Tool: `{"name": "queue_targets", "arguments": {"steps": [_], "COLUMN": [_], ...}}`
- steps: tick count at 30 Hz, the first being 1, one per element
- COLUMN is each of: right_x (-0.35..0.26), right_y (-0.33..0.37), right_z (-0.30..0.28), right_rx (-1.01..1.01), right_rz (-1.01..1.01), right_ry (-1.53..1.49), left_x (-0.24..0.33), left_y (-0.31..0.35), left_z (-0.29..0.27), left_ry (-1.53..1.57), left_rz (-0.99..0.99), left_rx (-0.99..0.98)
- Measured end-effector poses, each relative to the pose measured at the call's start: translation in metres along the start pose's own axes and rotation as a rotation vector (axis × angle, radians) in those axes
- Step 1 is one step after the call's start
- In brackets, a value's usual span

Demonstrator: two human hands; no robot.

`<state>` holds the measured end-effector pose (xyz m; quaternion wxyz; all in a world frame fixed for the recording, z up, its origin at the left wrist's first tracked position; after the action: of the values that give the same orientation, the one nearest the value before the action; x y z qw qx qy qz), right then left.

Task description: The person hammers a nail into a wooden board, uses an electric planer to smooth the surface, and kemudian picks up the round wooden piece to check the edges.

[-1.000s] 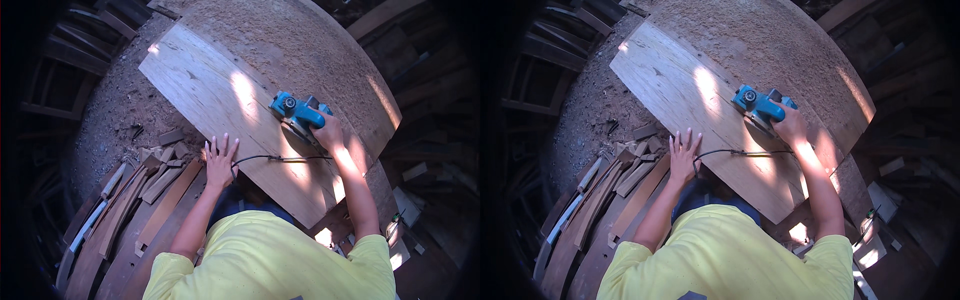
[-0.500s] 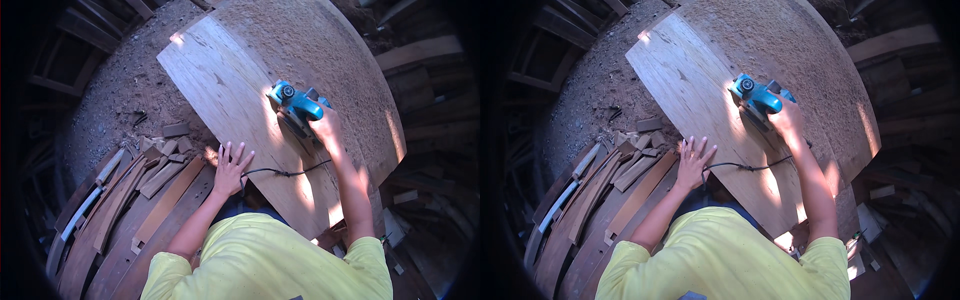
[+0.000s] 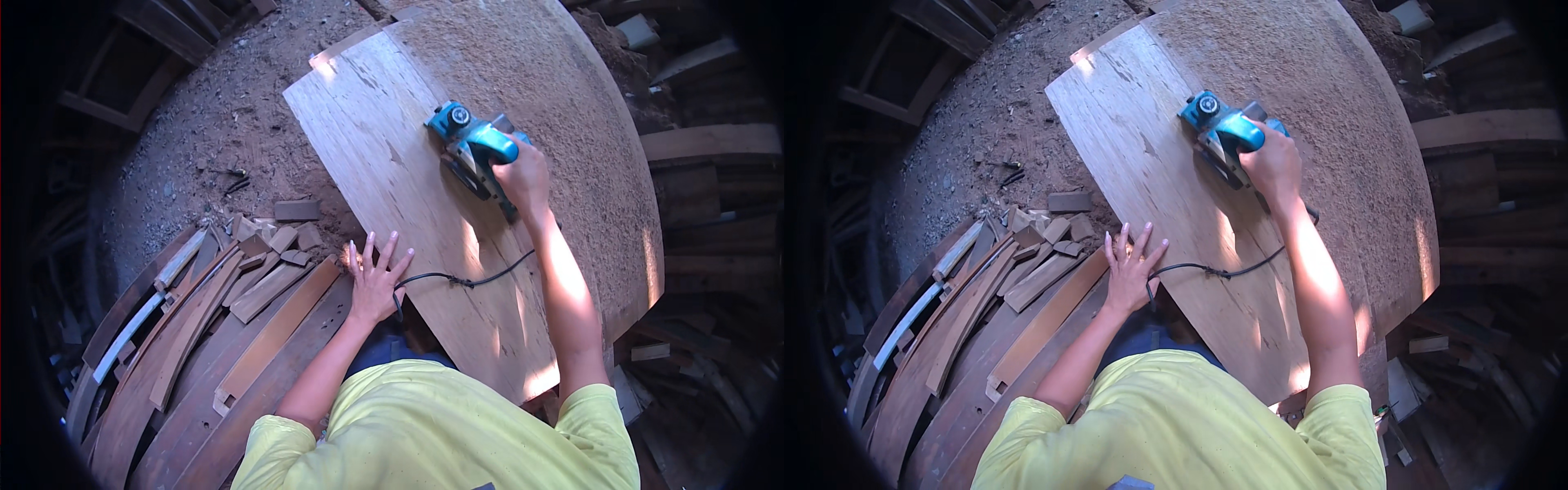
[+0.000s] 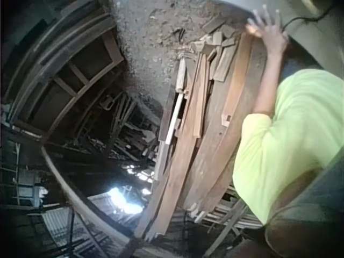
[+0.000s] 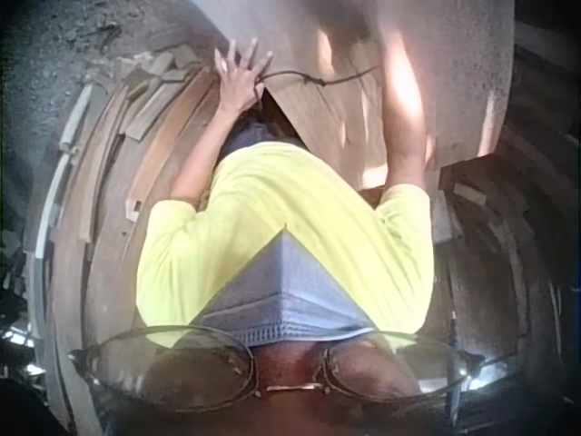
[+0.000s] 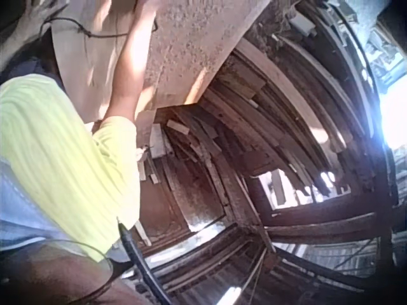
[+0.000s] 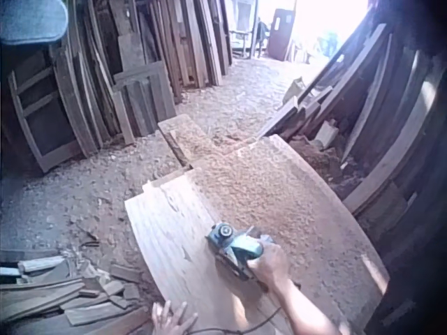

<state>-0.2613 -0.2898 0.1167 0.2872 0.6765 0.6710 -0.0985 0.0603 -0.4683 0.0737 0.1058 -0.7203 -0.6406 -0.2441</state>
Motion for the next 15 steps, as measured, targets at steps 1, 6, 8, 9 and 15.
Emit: {"name": "queue_targets", "arguments": {"steps": [1,6,8,9,15], "right_x": [-0.010,-0.054,-0.074,-0.084,-0.137], "right_y": [-0.008,-0.050,-0.072,-0.078,-0.116], "right_z": [0.004,0.031,0.044,0.046,0.062], "right_rx": [0.003,0.031,0.044,0.046,0.029], "right_rz": [-0.018,-0.090,-0.144,-0.130,-0.073], "right_ry": [0.019,0.015,0.087,0.086,0.025], "left_x": [-0.001,-0.012,-0.019,-0.022,-0.035], "left_y": [0.000,0.002,0.007,0.011,0.037], "left_z": [-0.001,-0.007,-0.010,-0.011,-0.016], "left_ry": [0.008,0.090,0.117,0.132,0.269], "left_rz": [0.000,0.018,0.028,0.032,-0.023], "left_rx": [0.002,-0.003,0.030,0.046,0.191]}}
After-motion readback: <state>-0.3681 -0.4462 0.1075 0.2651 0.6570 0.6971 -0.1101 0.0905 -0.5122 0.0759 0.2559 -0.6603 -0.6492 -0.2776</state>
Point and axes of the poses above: each hand's wrist, its own y-axis away from the middle knuckle, its own z-axis out of the palm, x = y × z, the point moved 2 cm from there along -y, towards the middle knuckle, and after that the axes turned 14 degrees about z, right-handed, at the moved point
